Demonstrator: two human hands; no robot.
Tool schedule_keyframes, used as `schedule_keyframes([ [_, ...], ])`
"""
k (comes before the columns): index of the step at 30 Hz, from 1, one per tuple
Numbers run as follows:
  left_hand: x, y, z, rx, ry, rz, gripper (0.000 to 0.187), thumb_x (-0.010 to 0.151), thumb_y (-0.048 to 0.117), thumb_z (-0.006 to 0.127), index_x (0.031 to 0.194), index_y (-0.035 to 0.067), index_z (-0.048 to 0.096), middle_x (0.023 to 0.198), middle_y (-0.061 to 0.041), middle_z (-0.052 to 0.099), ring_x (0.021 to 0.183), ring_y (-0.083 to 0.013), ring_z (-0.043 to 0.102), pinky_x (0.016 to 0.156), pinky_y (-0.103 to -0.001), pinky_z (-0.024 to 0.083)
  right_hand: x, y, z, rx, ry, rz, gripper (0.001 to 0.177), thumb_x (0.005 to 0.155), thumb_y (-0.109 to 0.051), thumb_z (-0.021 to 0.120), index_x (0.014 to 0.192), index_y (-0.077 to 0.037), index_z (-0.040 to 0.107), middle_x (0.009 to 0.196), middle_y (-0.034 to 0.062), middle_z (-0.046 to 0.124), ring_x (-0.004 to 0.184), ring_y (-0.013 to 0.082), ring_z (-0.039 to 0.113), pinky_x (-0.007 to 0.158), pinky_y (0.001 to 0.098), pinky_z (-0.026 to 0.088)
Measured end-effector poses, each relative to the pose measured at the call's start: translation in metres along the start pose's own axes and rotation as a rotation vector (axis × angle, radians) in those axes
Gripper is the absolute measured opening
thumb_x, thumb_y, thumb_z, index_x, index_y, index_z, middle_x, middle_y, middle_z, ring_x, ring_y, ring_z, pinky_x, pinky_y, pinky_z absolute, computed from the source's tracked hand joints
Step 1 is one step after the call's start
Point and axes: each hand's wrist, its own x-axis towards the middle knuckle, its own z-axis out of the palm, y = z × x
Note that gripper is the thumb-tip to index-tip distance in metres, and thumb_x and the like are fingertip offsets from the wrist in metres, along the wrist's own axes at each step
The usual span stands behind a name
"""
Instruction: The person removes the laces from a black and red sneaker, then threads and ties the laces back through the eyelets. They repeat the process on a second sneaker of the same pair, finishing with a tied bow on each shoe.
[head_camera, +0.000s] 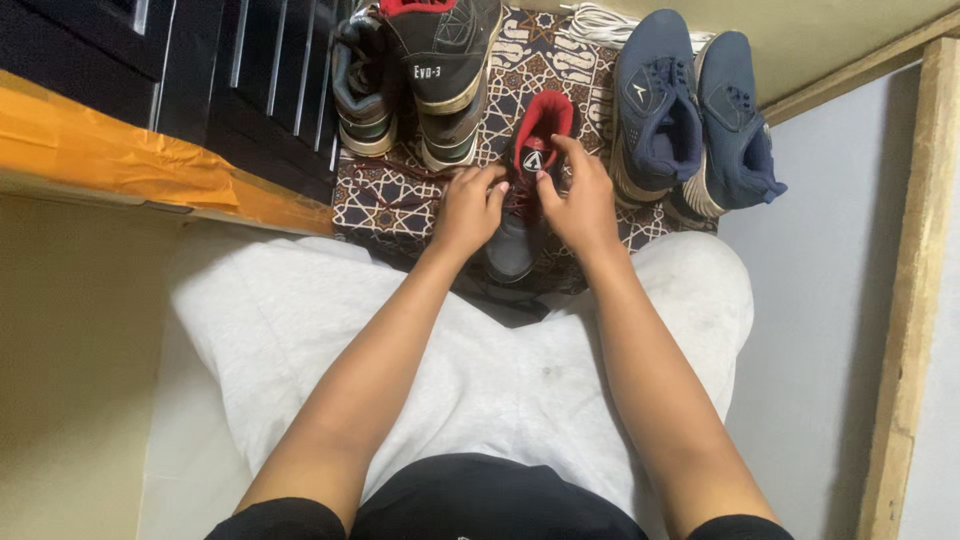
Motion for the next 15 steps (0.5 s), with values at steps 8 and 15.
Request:
schedule_keyframes([
  [8, 0.008, -0.015, -0.004, -0.161, 0.146, -0.052, 0.009, 0.094, 0.006, 0.067, 0.102, 0.003, 0.067, 0.099, -0.017, 0.070, 0.093, -0.0355, 0.069, 0.081, -0.042, 0.053, 0.000, 0.019, -0.014, 0.080, -0.070, 0.038, 0.039, 0.096, -0.005, 0.062, 0.135, -0.007, 0.060, 0.116, 0.0225, 0.072, 0.111, 0.0364, 0.071, 0.097, 0.0414, 0.053],
  [15, 0.007, -0.021, -0.003, -0.250, 0.106, -0.181, 0.011, 0.097, 0.007, 0.065, 0.107, 0.004, 0.064, 0.096, -0.012, 0.072, 0.087, -0.0262, 0.073, 0.078, -0.037, 0.055, 0.003, 0.013, -0.024, 0.117, -0.188, 0.139, 0.041, 0.100, -0.005, 0.057, 0.140, -0.012, 0.054, 0.121, 0.0231, 0.070, 0.116, 0.0373, 0.068, 0.097, 0.0402, 0.051],
])
